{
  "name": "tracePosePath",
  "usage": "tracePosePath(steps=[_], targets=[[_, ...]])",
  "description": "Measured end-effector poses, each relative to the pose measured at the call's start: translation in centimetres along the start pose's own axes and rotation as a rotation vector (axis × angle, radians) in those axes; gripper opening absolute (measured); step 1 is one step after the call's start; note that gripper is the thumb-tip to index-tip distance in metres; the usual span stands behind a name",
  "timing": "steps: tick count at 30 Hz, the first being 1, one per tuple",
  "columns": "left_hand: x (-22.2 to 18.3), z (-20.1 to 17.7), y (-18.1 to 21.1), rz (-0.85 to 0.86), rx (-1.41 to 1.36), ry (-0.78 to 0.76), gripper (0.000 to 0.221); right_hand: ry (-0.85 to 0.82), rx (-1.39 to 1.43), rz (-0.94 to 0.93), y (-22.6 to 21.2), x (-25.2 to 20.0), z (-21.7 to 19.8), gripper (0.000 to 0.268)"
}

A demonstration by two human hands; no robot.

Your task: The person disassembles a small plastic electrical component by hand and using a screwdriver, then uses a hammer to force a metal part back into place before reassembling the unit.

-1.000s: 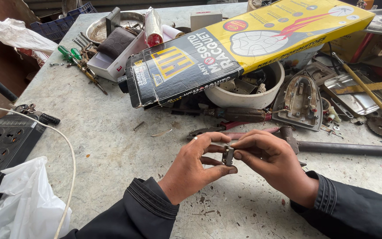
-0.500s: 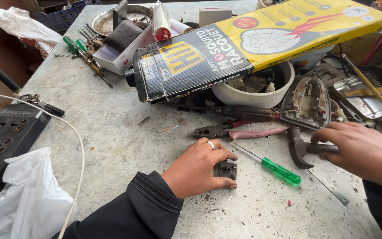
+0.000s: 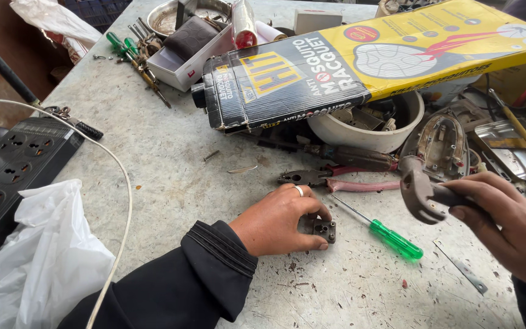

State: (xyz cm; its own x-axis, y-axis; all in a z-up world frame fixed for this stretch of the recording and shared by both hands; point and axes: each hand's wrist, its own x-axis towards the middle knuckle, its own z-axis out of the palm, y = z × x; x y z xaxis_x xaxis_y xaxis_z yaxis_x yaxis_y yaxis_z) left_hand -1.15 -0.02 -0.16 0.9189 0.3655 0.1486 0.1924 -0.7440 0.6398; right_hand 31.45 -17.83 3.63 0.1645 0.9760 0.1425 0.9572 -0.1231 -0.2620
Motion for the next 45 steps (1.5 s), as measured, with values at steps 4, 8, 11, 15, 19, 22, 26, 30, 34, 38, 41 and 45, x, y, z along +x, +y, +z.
tracePosePath(steps=[4,8,11,15,19,22,26,30,34,38,41,45], targets=[[0.2,0.2,-0.3,0.034,-0.004,0.021,0.048,-0.022,0.274,-0.253,-1.9,-1.4,1.9,0.049],[0.3,0.3,-0.5,0.08,-0.013,0.042,0.048,-0.061,0.104,-0.116,-3.4,-2.5,2.4,0.057],[0.3,0.7,-0.9,0.109,-0.02,0.054,0.048,0.311,0.373,-0.383,-4.0,-3.2,3.3,0.028],[0.4,0.8,-0.8,0.139,-0.029,0.076,0.047,-0.144,-0.032,-0.236,-4.6,-1.8,3.8,0.032],[0.3,0.8,-1.2,0.181,-0.007,0.102,0.045,0.211,0.15,-0.257,-4.8,-2.8,2.9,0.021],[0.1,0.8,-1.2,0.183,-0.022,0.117,0.045,0.245,0.359,-0.426,-5.7,-2.4,3.3,0.023],[0.6,0.3,-0.5,0.129,-0.009,0.051,0.046,-0.157,0.008,-0.157,-6.2,-1.8,3.6,0.032],[0.2,0.8,-1.1,0.163,-0.038,0.084,0.046,0.331,0.296,-0.251,-5.4,-2.9,3.3,0.024],[0.4,0.7,-0.6,0.127,0.004,0.063,0.046,0.079,0.215,-0.227,-7.1,-1.8,3.3,0.025],[0.3,0.9,-0.3,0.174,-0.003,0.113,0.048,0.049,0.125,-0.266,-7.3,-1.9,2.6,0.049],[0.3,1.2,-0.8,0.165,-0.053,0.096,0.046,0.377,0.357,-0.305,-6.5,-2.8,3.0,0.02],[0.4,0.7,0.2,0.127,-0.04,0.091,0.046,0.043,0.149,-0.32,-6.2,-1.7,3.3,0.037]])
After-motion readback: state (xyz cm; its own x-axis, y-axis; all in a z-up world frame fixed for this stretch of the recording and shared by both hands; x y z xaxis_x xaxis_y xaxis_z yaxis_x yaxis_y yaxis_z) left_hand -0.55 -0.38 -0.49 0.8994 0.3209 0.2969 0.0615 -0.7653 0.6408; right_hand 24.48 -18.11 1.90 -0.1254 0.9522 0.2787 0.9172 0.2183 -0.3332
